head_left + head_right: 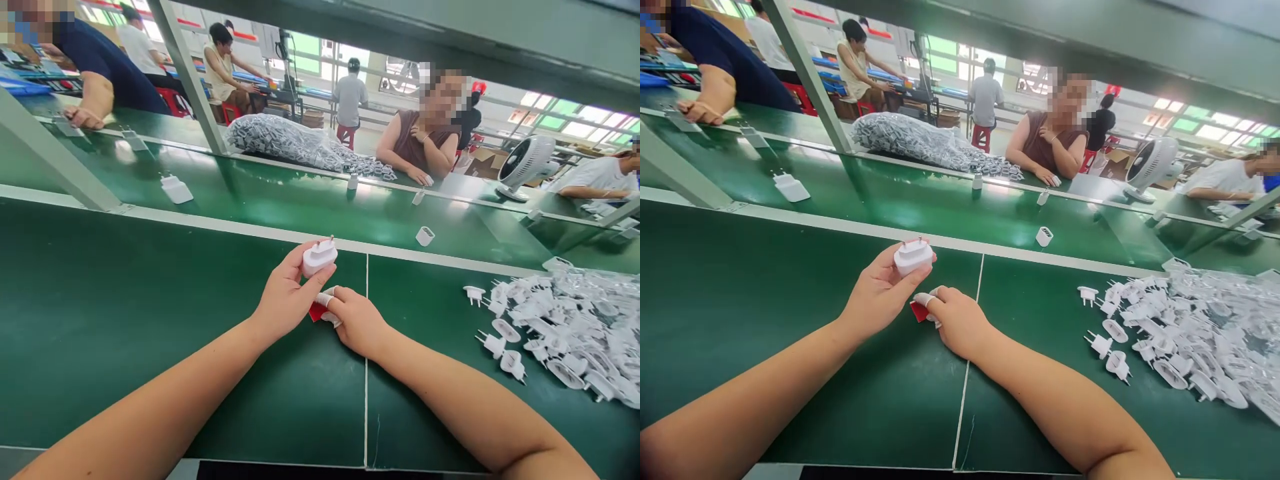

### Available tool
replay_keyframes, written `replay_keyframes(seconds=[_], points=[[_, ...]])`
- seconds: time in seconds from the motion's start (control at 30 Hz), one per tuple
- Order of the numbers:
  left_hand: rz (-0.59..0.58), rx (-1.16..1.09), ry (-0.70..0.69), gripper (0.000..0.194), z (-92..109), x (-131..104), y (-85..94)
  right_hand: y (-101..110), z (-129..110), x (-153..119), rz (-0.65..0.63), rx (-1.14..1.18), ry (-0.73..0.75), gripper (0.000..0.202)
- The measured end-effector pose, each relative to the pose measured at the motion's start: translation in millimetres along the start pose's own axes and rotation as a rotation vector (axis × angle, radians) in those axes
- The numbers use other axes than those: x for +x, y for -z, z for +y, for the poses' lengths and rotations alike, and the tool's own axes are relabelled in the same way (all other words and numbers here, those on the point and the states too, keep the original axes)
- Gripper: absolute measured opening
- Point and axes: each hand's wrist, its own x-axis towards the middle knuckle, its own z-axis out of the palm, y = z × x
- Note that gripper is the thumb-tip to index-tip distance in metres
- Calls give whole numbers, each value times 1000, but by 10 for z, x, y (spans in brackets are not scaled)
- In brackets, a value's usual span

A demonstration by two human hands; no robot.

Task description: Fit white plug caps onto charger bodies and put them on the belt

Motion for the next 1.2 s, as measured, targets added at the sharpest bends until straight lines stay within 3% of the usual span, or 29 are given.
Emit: replay_keyframes(seconds=[0.27, 0.37, 0.5, 0.73, 0.87, 0.97, 1.1, 1.2], points=[[-68, -138, 58, 41, -29, -7, -11, -61, 21, 39, 55, 173, 25, 35], [-68, -311, 126, 42, -41, 20, -3, -53, 30, 53, 20, 195, -6, 47], [-59, -517, 152, 46, -18, 47, -4, 3, 23, 26, -52, 120, 46, 47], [-52, -493, 84, 45, -43, 26, -17, 56, -78, -37, -93, 36, 80, 30], [-49, -460, 45, 47, -82, 5, 0, 35, -78, -73, -67, 88, 11, 41], [-54, -458, 41, 48, -93, -5, 11, 106, -36, -79, 106, 194, -9, 37], [-52, -479, 58, 47, -97, -34, -19, 320, -63, -12, 631, 324, -35, 25], [-57, -464, 138, 48, -92, -92, -90, 399, -135, 31, 825, 317, 63, 29]])
